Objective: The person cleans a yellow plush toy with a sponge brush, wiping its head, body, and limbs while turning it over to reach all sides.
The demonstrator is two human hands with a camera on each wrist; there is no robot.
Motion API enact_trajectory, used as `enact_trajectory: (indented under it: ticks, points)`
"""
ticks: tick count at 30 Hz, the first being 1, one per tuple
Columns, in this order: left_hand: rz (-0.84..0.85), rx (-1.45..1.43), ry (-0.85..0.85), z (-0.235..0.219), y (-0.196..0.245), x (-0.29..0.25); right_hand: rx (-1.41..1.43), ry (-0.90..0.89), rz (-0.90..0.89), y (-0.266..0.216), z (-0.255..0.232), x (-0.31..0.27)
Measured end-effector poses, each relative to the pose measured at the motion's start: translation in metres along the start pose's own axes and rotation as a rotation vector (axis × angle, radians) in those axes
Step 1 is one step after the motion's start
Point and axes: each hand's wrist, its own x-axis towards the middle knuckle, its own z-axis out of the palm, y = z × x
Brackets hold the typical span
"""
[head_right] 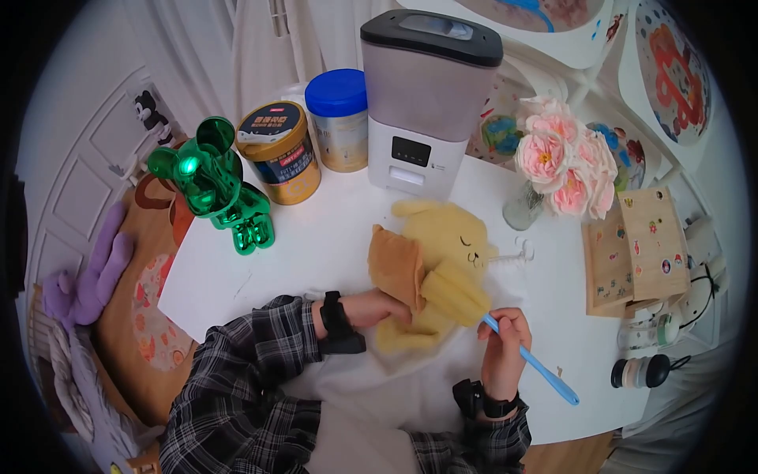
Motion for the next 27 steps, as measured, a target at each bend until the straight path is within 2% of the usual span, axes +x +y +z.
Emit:
enact_trajectory:
  ticks: [3, 12, 18, 27]
  points:
    - [-0.007, -0.065, -0.034, -0.002, -0.003, 0.003, -0.033, -0.004, -0.002, -0.002, 0.000, -0.002]
    - [0.089, 0.001, -0.032, -0.008, -0.013, 0.006, -0.006, 0.015, -0.141, -0.006, -0.001, -0.006]
    - [0.016, -0.006, 0.015, -0.003, -0.006, 0.000, -0.053, 0.016, -0.134, -0.006, 0.001, -0.005]
    - [0.027, -0.027, -0.002, -0.007, -0.011, 0.005, -0.081, -0.003, -0.154, -0.003, -0.003, -0.003]
